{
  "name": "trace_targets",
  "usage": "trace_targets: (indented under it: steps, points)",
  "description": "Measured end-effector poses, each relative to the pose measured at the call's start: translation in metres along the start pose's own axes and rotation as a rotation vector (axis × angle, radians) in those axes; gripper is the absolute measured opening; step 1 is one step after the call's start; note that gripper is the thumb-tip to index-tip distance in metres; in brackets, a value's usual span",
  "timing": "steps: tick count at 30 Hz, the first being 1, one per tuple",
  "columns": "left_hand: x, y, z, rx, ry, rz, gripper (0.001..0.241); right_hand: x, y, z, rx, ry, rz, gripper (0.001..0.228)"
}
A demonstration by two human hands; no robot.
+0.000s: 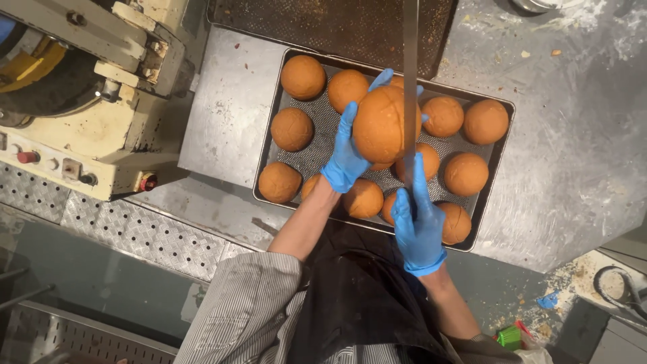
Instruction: Cutting slits into the top of baked buns arranged on a tray using a long knife.
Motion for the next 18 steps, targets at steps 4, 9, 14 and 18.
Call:
trace_targets:
  steps: [4,9,14,18]
  points:
    - [0.002,-0.003,-0.002,-0.072,-0.003,-0.044,0.077,-0.002,-0.002,-0.012,0.021,-0.024,0.01,0.057]
    - [-0.035,-0.009,0.003,-0.104,0.317,-0.122,0.062,-0.011,-0.004,-0.011,-0.088,-0.097,-0.026,0.058]
    - [-0.032,-0.009,0.013,-0.201,0.251,0.055,0.052,-0.012,-0.012,-0.026,-0.028,-0.065,-0.002,0.056]
    - [-0.044,0.001,0.018,-0.237,0.23,-0.037,0.066,-0.015,-0.011,-0.03,0.051,0.016,0.015,0.056]
Point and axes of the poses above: each hand's wrist, its own y-axis away from the middle knuckle, its own x-axis out of the back of the hand, z = x × y, the point moved 10 cm from there along -y, towards the middle knuckle, and after that the axes turned 5 degrees about y, right-handed, at the moved point
